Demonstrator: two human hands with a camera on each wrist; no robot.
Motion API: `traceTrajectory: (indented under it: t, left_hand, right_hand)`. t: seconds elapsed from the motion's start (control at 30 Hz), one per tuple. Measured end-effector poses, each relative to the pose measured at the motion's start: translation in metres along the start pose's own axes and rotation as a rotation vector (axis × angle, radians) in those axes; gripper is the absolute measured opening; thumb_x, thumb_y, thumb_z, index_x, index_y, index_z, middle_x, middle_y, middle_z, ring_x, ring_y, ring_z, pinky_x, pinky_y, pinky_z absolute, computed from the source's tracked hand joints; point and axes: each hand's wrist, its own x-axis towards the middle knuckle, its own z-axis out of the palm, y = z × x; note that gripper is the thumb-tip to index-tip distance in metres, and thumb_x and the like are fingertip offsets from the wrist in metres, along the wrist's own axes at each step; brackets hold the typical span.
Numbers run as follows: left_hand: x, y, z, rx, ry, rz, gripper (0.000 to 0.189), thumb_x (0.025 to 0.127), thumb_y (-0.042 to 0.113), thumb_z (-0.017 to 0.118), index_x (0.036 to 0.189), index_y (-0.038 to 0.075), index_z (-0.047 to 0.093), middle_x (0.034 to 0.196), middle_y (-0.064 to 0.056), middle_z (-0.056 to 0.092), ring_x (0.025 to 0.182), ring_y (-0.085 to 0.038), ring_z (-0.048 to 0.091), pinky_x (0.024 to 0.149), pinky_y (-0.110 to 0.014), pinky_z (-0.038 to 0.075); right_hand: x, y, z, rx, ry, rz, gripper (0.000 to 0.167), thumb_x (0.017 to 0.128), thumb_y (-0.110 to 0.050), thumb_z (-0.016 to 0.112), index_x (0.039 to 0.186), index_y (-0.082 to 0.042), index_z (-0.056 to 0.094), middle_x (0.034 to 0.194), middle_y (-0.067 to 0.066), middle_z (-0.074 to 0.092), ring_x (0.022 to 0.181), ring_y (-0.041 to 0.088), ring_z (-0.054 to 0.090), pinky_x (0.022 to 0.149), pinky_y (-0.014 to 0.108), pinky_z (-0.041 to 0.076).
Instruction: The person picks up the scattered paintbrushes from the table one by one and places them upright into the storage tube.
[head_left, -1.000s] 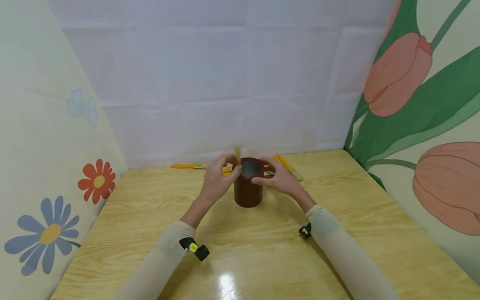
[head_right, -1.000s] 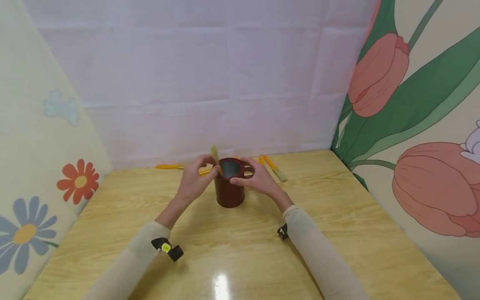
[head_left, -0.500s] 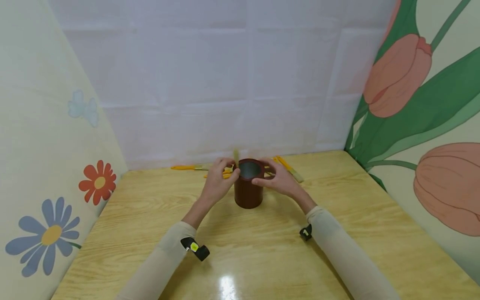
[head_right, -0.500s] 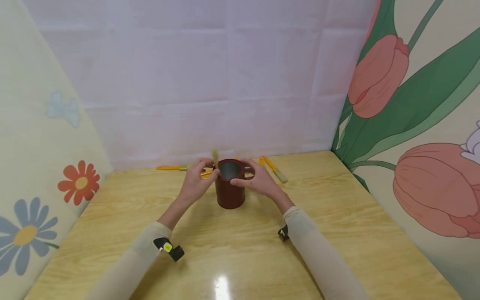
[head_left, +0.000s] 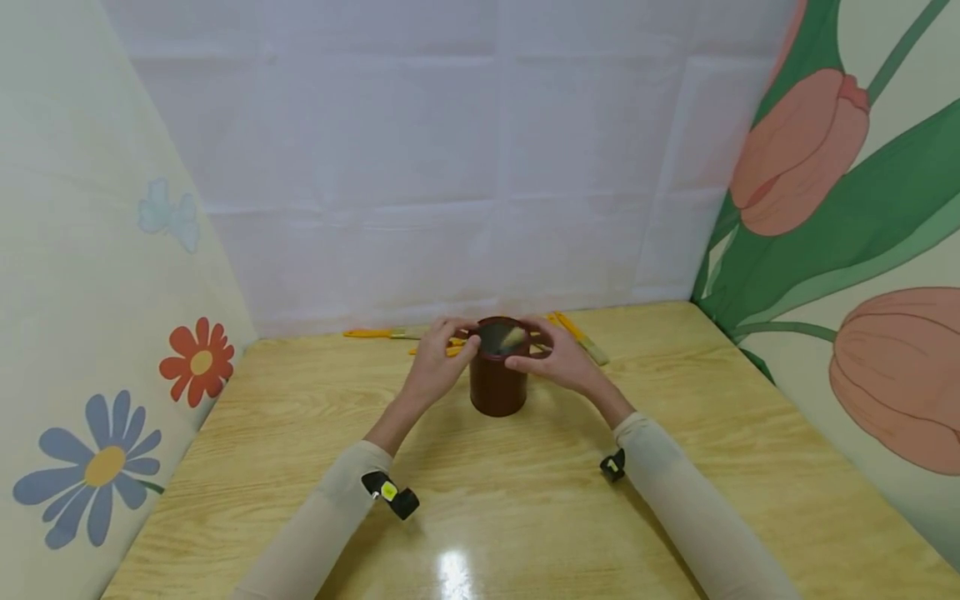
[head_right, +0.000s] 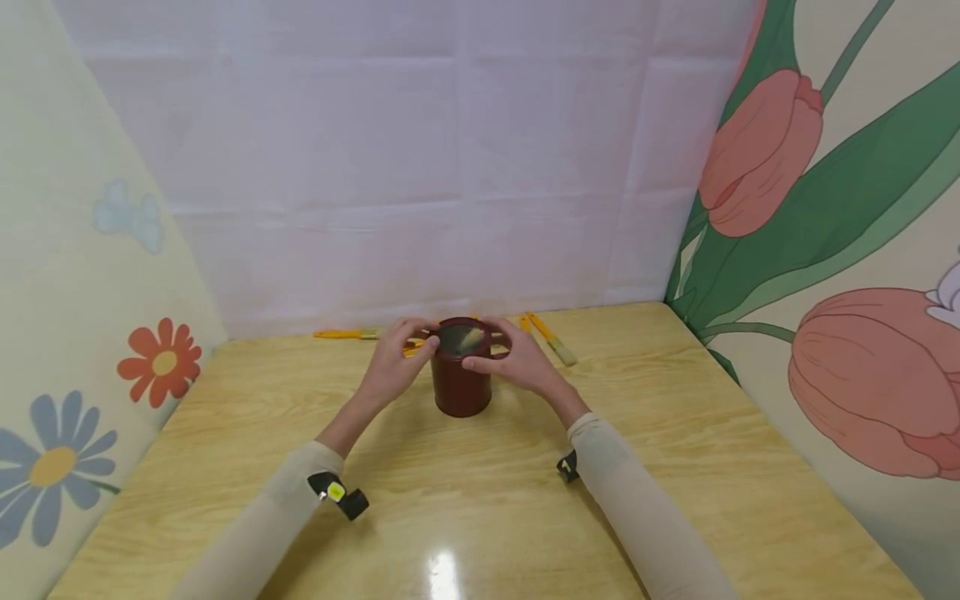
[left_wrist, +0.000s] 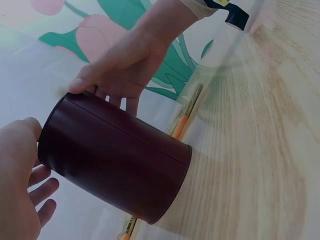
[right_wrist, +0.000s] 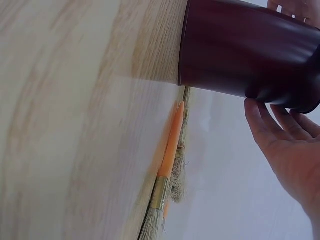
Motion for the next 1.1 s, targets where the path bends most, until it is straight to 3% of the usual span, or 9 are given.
traceTrajectory:
  t: [0.3,0.5,0.67,0.87,1.1]
  left_hand:
    - [-0.001,-0.012,0.001,-0.109,-0.054,-0.036,0.045,0.104,0.042,0.059,0.139,0.014,0.059,0.133,-0.003,0.053,0.115,-0.020,0.057,0.096,-0.050,0.048]
    - [0.000,-0.018,0.006,-0.247,-0.128,-0.046,0.052,0.103,0.032,0.063,0.149,0.012,0.047,0.144,-0.007,0.048,0.126,-0.027,0.053,0.103,-0.054,0.041]
    - [-0.001,-0.019,0.008,-0.303,-0.177,-0.070,0.060,0.103,0.023,0.064,0.154,0.008,0.037,0.152,-0.015,0.041,0.134,-0.036,0.045,0.105,-0.061,0.037]
    - [-0.006,-0.022,0.009,-0.369,-0.247,-0.147,0.069,0.103,0.030,0.063,0.160,0.024,0.026,0.159,-0.006,0.032,0.143,-0.031,0.037,0.108,-0.052,0.038]
    - [-0.010,-0.025,0.009,-0.386,-0.256,-0.132,0.069,0.101,0.039,0.066,0.158,0.033,0.028,0.157,0.002,0.035,0.143,-0.028,0.037,0.107,-0.054,0.039]
  right_hand:
    - [0.000,0.002,0.000,-0.007,0.002,-0.007,0.071,0.087,-0.034,0.084,0.148,-0.018,0.050,0.142,0.005,0.052,0.123,0.028,0.058,0.096,0.039,0.051]
    - [0.000,0.002,-0.001,-0.005,0.001,-0.009,0.067,0.089,-0.027,0.083,0.147,-0.018,0.051,0.141,0.005,0.053,0.120,0.027,0.060,0.096,0.040,0.051]
    - [-0.001,0.002,-0.001,-0.014,-0.016,-0.007,0.067,0.091,-0.029,0.081,0.150,-0.020,0.050,0.142,0.004,0.052,0.122,0.026,0.059,0.098,0.042,0.050]
    - [-0.003,0.000,-0.002,-0.048,-0.061,-0.001,0.074,0.092,-0.041,0.078,0.155,-0.023,0.044,0.147,0.000,0.049,0.127,0.025,0.056,0.099,0.042,0.049]
    - [-0.001,0.001,-0.008,-0.008,-0.161,-0.015,0.074,0.096,-0.036,0.073,0.159,-0.020,0.037,0.152,-0.001,0.044,0.131,0.026,0.052,0.100,0.043,0.048]
